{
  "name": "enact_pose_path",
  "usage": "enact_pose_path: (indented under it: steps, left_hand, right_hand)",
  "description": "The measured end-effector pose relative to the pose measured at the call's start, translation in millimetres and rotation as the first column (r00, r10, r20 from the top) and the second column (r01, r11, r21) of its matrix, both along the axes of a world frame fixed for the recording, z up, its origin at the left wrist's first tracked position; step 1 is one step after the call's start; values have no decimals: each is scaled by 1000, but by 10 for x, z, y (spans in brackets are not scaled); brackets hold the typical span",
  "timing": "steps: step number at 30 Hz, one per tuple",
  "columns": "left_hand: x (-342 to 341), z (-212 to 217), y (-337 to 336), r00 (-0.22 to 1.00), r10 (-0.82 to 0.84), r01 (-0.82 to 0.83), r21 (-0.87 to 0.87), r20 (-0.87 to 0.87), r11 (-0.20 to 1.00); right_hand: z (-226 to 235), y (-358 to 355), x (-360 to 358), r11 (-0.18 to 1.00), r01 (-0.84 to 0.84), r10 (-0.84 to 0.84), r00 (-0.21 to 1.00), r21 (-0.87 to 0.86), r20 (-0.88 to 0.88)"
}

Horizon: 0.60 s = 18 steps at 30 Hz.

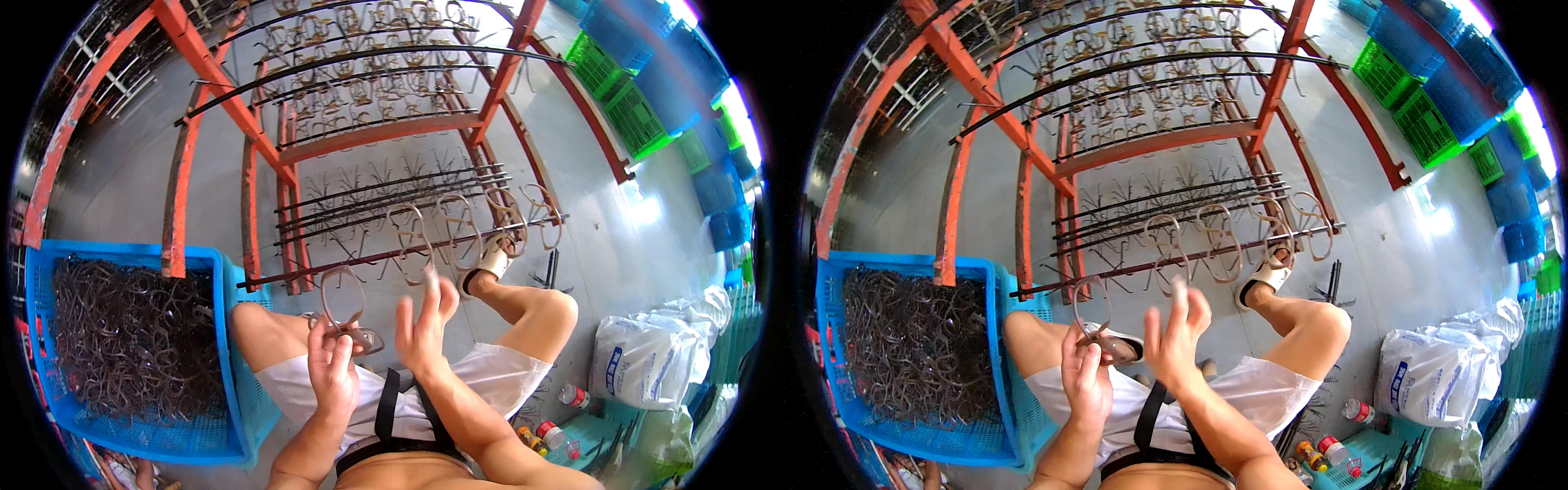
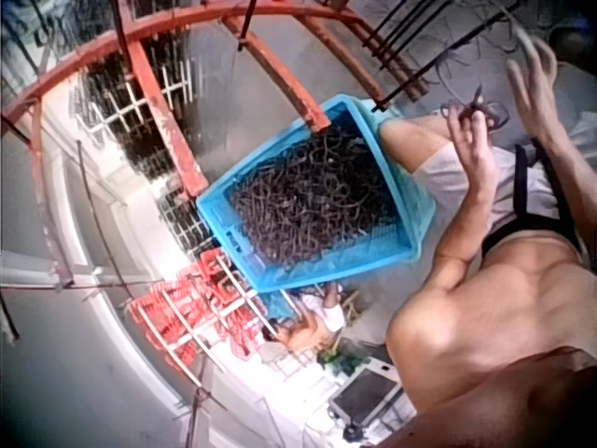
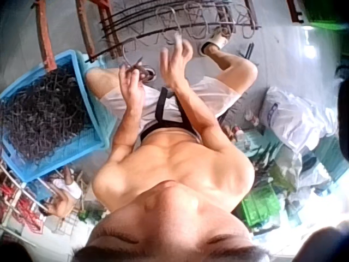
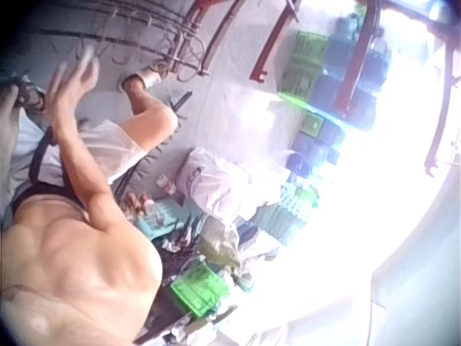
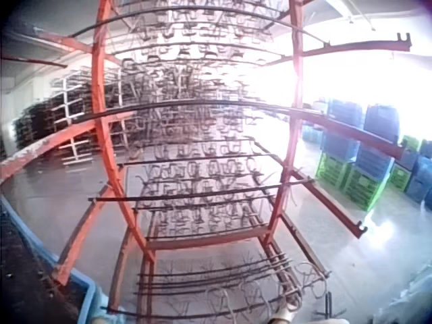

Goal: The person repeatedly picks metal hooks from a blue basket and attaches them to horizontal rods on a red metal rack. The person occasionally adjusts the rack position and continues attaching hooks one at a time.

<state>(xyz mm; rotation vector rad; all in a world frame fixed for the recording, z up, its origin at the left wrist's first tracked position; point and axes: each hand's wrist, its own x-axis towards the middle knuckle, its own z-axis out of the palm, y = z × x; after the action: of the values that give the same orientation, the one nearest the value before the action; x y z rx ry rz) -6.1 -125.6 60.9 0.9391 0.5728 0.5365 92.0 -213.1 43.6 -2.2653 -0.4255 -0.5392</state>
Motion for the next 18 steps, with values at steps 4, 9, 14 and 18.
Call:
enact_pose_path:
  steps: [4,9,14,18]
  left_hand:
    - [0,43,33,997,-16,30,-192,75,981]
    - [-72,-49,157,998,35,-27,-162,47,986]
    - [-400,23,584,785,-502,604,265,-363,752]
    - [-394,165,626,884,-440,466,354,-155,811]
  right_hand:
    - [-19,19,-376,530,-322,812,460,785,-359]
    - [-112,2,-181,518,-543,848,429,661,-312]
    - [362,-7,16,722,-615,657,753,316,-38]
    - [334,16,199,172,-886,866,-72,430,-495]
